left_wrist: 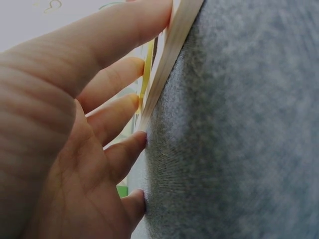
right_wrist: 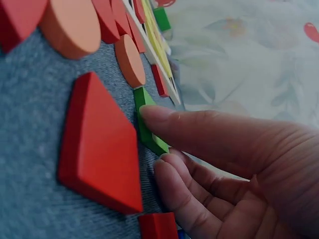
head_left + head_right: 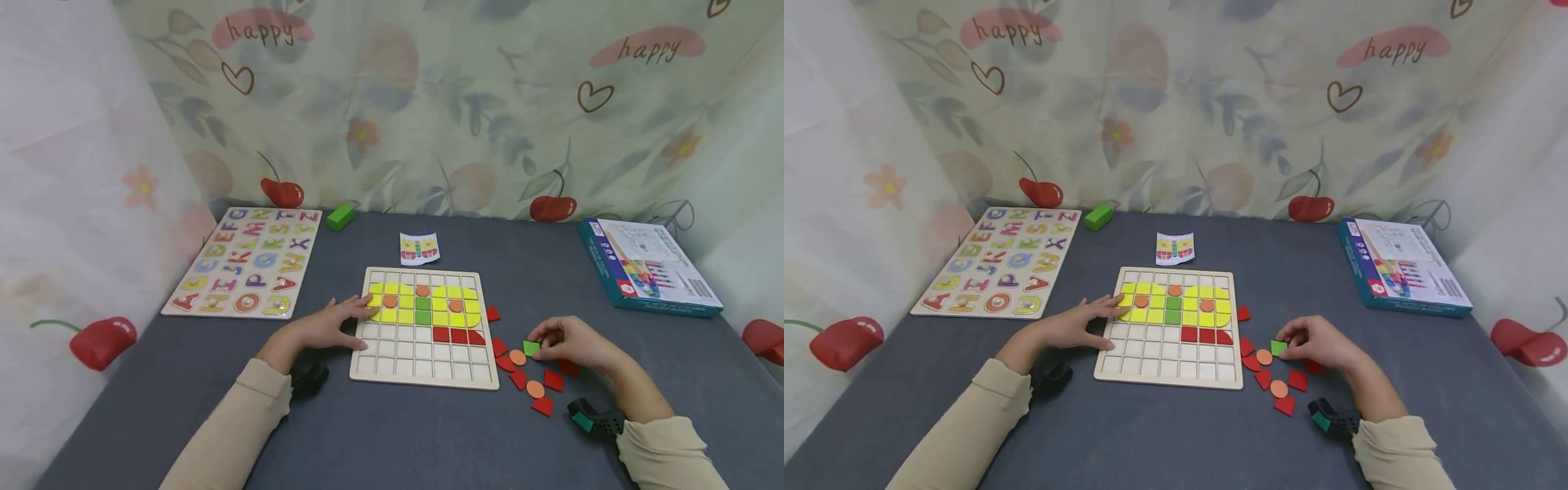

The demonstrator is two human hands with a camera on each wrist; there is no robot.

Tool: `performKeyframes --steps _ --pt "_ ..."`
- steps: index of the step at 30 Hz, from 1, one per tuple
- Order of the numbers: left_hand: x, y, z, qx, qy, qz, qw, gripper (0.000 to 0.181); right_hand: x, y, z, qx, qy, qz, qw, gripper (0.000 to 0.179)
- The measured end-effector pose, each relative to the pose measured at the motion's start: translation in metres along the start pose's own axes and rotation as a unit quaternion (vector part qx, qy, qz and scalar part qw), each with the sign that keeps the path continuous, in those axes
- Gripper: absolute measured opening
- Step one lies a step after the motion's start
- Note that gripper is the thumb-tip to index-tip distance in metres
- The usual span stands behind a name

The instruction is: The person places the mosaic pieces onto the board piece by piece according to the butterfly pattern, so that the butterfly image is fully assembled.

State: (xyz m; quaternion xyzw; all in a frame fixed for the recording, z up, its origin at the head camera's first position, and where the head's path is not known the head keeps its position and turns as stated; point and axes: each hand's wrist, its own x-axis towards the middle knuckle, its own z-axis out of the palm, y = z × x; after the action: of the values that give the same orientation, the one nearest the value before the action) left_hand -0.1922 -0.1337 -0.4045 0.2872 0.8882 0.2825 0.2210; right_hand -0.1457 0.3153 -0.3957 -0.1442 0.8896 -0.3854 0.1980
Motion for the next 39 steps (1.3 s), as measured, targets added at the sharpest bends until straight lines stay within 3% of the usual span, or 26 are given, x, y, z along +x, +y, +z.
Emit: performKeyframes --steps 5,18,25,39 --pt "-0.001 0.001 0.0 -0.004 -0.001 -0.003 1.0 0.073 0.001 0.002 0.002 -0.001 -0.004 -0.015 0.9999 0.033" --pt "-0.001 0.001 -0.001 -0.001 -0.003 -0.005 1.0 0.072 0.01 -0.006 -0.006 0.069 -0.007 -0.001 0.9976 0.032" --pt "-0.001 0.001 0.0 -0.003 -0.002 -0.002 1.0 0.072 0.027 -0.023 -0.001 0.061 0.011 -0.007 0.9981 0.033" --pt "-0.001 0.003 0.0 -0.002 0.003 0.005 1.0 0.072 0.07 -0.057 0.027 0.093 -0.014 -0.026 0.9952 0.025"
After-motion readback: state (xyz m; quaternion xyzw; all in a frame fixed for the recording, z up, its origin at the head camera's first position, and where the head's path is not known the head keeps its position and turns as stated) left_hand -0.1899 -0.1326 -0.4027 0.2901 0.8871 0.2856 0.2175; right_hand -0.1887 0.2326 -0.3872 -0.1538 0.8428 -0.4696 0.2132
